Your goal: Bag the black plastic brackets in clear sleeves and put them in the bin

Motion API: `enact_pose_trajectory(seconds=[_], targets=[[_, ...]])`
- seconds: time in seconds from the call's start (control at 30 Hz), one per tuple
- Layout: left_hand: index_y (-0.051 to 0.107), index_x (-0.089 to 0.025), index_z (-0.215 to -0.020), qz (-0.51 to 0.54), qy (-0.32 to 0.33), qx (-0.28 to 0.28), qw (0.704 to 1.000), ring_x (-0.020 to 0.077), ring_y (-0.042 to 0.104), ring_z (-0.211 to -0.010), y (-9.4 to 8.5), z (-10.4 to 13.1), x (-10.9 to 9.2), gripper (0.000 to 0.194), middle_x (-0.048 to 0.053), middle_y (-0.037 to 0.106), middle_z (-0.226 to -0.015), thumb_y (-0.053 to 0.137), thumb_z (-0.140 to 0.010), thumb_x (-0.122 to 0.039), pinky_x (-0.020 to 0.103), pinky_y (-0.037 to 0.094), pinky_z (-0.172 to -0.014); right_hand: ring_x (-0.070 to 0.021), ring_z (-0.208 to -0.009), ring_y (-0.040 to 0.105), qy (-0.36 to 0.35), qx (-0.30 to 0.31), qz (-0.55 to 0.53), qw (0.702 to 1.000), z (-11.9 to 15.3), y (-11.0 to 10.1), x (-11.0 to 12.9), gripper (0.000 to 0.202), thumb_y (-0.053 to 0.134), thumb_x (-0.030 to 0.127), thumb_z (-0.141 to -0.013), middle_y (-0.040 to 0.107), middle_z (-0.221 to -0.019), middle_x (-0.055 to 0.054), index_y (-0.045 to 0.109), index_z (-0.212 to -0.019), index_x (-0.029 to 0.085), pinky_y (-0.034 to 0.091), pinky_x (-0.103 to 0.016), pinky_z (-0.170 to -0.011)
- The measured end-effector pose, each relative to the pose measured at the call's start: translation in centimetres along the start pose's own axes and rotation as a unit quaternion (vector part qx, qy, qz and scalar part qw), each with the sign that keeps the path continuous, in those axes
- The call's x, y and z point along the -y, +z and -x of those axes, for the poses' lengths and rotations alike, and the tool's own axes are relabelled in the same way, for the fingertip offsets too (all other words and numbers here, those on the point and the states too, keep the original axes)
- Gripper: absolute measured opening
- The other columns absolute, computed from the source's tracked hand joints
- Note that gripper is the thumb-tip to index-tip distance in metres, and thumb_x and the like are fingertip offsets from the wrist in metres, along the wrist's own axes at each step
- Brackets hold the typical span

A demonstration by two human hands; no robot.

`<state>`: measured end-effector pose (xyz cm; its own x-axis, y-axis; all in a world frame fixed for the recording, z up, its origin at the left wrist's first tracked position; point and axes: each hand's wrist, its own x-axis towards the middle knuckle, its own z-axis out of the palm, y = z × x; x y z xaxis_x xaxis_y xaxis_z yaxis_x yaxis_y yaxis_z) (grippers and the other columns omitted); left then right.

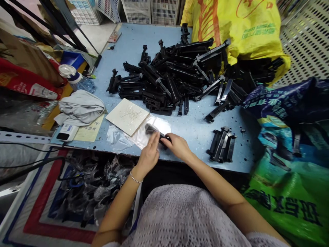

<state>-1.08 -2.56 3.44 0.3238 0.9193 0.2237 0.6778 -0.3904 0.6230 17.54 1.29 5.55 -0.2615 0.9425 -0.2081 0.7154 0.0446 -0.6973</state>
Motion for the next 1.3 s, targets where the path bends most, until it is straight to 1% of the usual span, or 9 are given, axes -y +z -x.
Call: enact_pose_trajectory(seconds=[0.23,0.33,0.47,0.57,0.77,0.93,1.1,1.23,1.3], targets=[[0.008,-0.022,-0.157,-0.007,0.056,-0.026,0.998,0.0266,0.032,-0.145,0.0,0.9,-0.7,0.080,0.015,0.027,-0.159,0.039,-0.086,-0.001,0.040,0.046,-0.109,-0.0189,-0.081,0.062,0.042,0.024,-0.243,0.969,0.9,1.7,-0.7,0.054,0.027,0.062,-0.099,0.065,-0.100,-0.005,0.052,-0.127,0.024,0.050,-0.032,-0.072],[0.007,-0.022,-0.157,0.023,0.092,0.013,0.995,0.0274,0.032,-0.145,0.2,0.6,-1.2,0.080,0.017,0.028,-0.158,0.042,-0.087,-0.003,0.044,0.043,-0.112,-0.0212,-0.108,0.057,-0.044,0.029,-0.285,0.957,2.0,2.4,-0.1,0.051,0.030,0.053,-0.101,0.059,-0.121,-0.009,0.044,-0.141,0.025,0.050,-0.038,-0.091],[0.042,-0.024,-0.143,0.088,0.020,-0.039,0.995,0.0283,0.049,-0.131,-1.4,1.0,-2.0,0.060,0.014,0.047,-0.142,0.063,-0.087,-0.022,0.039,0.055,-0.096,-0.0243,-0.134,0.039,-0.154,0.063,-0.243,0.955,4.9,1.6,1.2,0.058,0.044,0.042,-0.099,0.044,-0.142,-0.011,0.027,-0.153,0.028,0.032,-0.050,-0.114],[0.060,-0.026,-0.119,0.179,-0.049,-0.079,0.979,0.0244,0.057,-0.117,-4.1,2.5,-2.7,0.040,0.010,0.055,-0.126,0.072,-0.082,-0.029,0.031,0.058,-0.080,-0.0215,-0.127,0.048,-0.212,0.119,-0.269,0.932,6.4,0.6,1.8,0.051,0.046,0.036,-0.099,0.047,-0.140,-0.010,0.035,-0.148,0.030,0.039,-0.046,-0.110],[0.060,-0.025,-0.105,0.313,-0.078,-0.107,0.940,0.0219,0.060,-0.107,-6.3,5.0,-3.6,0.040,0.008,0.057,-0.118,0.081,-0.072,-0.033,0.026,0.057,-0.070,-0.0182,-0.086,0.061,-0.163,-0.089,-0.218,0.958,5.4,0.5,2.2,0.029,0.053,0.030,-0.095,0.061,-0.106,-0.009,0.052,-0.123,0.021,0.054,-0.038,-0.080],[0.055,-0.024,-0.093,0.256,-0.097,-0.031,0.961,0.0052,0.053,-0.055,-6.4,5.8,-4.5,0.029,0.012,0.042,-0.149,0.077,-0.074,-0.027,0.025,0.051,-0.046,-0.0207,-0.087,0.063,-0.329,-0.026,-0.105,0.938,5.7,0.4,4.2,0.024,0.042,0.021,-0.097,0.066,-0.091,-0.008,0.063,-0.108,0.022,0.054,-0.039,-0.078],[0.058,-0.030,-0.094,0.117,-0.101,0.178,0.972,0.0118,0.057,-0.059,-11.4,9.8,-4.7,0.023,0.004,0.064,-0.116,0.073,-0.076,-0.028,0.027,0.049,-0.052,-0.0163,-0.100,0.066,-0.437,0.154,-0.140,0.875,7.9,-2.7,4.3,0.028,0.045,0.026,-0.099,0.071,-0.107,-0.005,0.062,-0.122,0.026,0.055,-0.033,-0.087],[0.057,-0.027,-0.094,0.010,-0.244,0.350,0.904,0.0180,0.064,-0.080,-10.1,12.5,0.6,0.022,-0.001,0.067,-0.100,0.068,-0.075,-0.028,0.029,0.049,-0.075,-0.0228,-0.094,0.068,-0.147,0.023,0.065,0.987,9.1,-7.0,-1.7,0.029,0.045,0.033,-0.099,0.071,-0.107,-0.009,0.064,-0.120,0.025,0.055,-0.040,-0.082],[0.056,-0.022,-0.087,-0.056,-0.329,0.398,0.854,0.0213,0.065,-0.089,-6.5,12.7,4.3,0.021,0.001,0.068,-0.090,0.068,-0.069,-0.021,0.028,0.046,-0.078,-0.0280,-0.083,0.068,0.083,-0.080,0.235,0.965,9.1,-9.2,-6.1,0.033,0.043,0.030,-0.098,0.070,-0.099,-0.017,0.064,-0.120,0.018,0.055,-0.044,-0.072]])
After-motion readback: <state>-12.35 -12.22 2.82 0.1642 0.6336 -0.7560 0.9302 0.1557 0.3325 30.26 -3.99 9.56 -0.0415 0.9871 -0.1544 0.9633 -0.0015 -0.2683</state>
